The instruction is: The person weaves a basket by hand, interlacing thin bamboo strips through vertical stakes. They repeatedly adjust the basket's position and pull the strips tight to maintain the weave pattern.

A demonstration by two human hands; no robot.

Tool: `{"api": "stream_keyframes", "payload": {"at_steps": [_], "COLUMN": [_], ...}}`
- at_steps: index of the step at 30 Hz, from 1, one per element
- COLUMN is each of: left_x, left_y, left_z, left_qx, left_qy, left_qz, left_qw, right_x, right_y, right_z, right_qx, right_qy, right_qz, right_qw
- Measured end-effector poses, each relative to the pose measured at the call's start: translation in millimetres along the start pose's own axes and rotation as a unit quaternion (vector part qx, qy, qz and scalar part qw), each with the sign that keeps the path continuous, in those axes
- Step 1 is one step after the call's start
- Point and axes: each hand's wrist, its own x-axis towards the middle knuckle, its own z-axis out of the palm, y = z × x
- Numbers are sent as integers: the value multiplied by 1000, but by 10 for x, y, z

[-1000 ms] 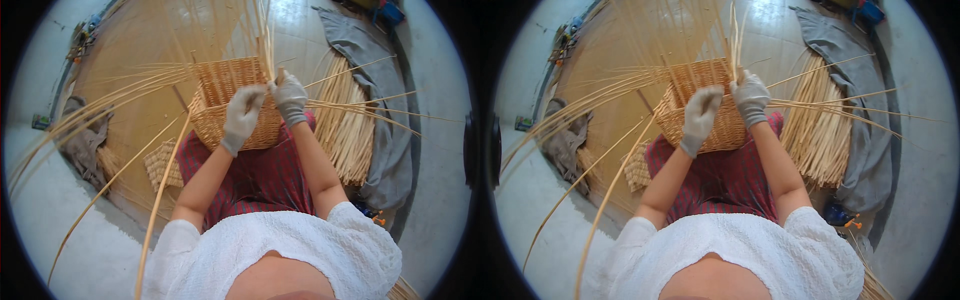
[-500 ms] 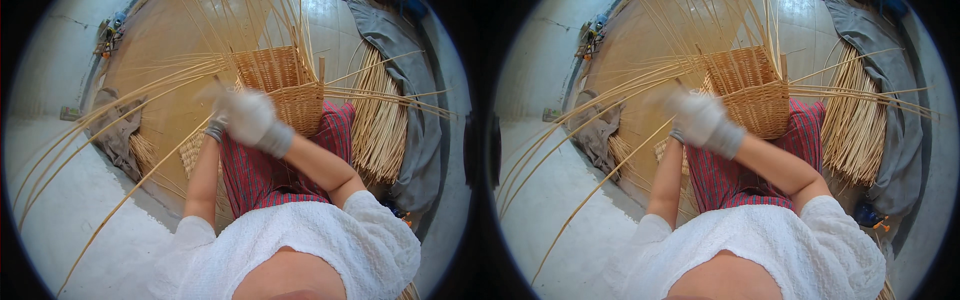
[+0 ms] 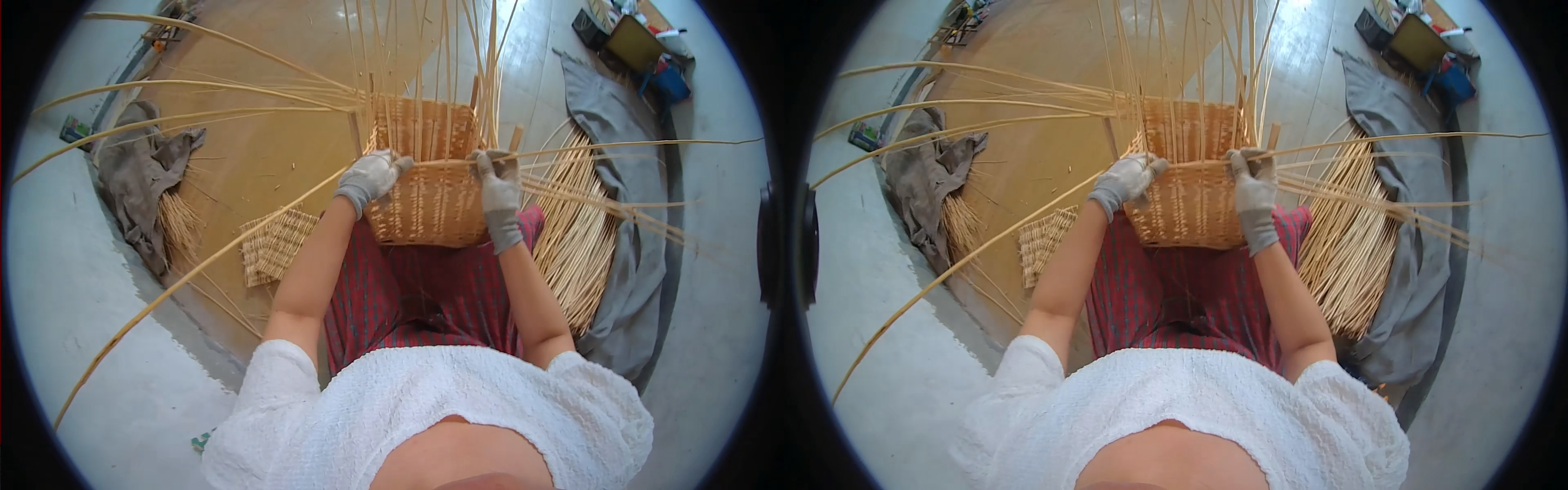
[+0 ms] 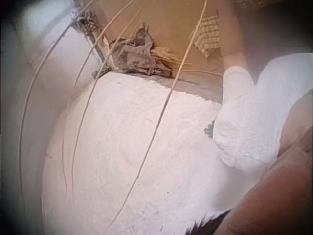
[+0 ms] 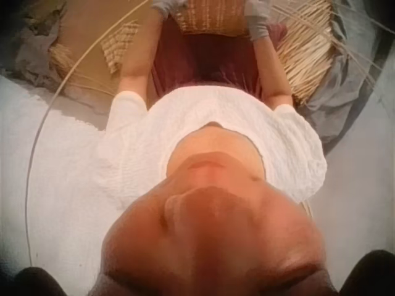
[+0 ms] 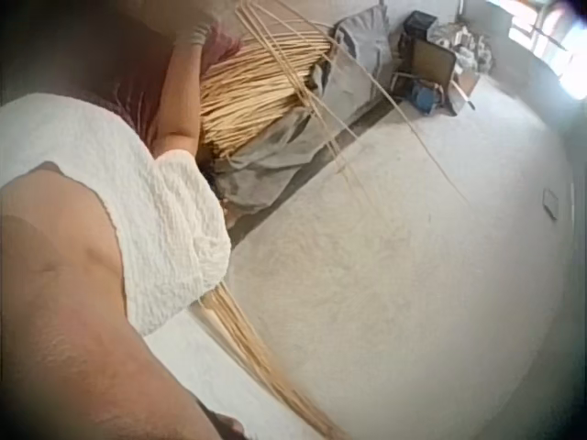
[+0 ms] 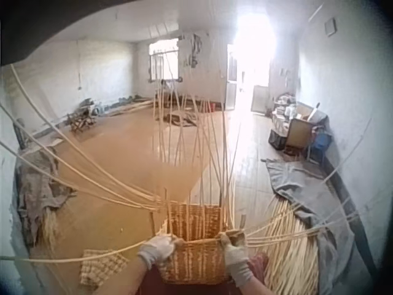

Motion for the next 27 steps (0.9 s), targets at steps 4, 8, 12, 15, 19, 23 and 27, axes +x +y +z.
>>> {"api": "stream_keyframes", "payload": {"at_steps": [4,8,12,15,19,23,27], "left_x": [47,114,-20,132,357,260,116], "left_y": [128,124,117,-82,-43,259,329], "left_z": [38,108,56,149,187,235,438], "left_qx": [8,-44,-30,-142,-9,-76,-248], "left_qy": [7,34,21,61,285,229,410], "left_qz": [-53,-65,-74,18,49,27,354], "left_qw": [999,996,997,988,957,970,803], "right_x": [436,921,191,-234,-301,-343,-34], "right_y": [-350,-396,-13,141,13,-152,-482], "right_z": [688,1325,326,47,180,111,-331], "right_qx": [-193,-324,103,140,63,69,-32], "right_qy": [-121,-183,-168,-92,-14,-174,71], "right_qz": [-217,-388,-186,-142,-89,-167,26], "right_qw": [949,843,963,975,994,968,997]}}
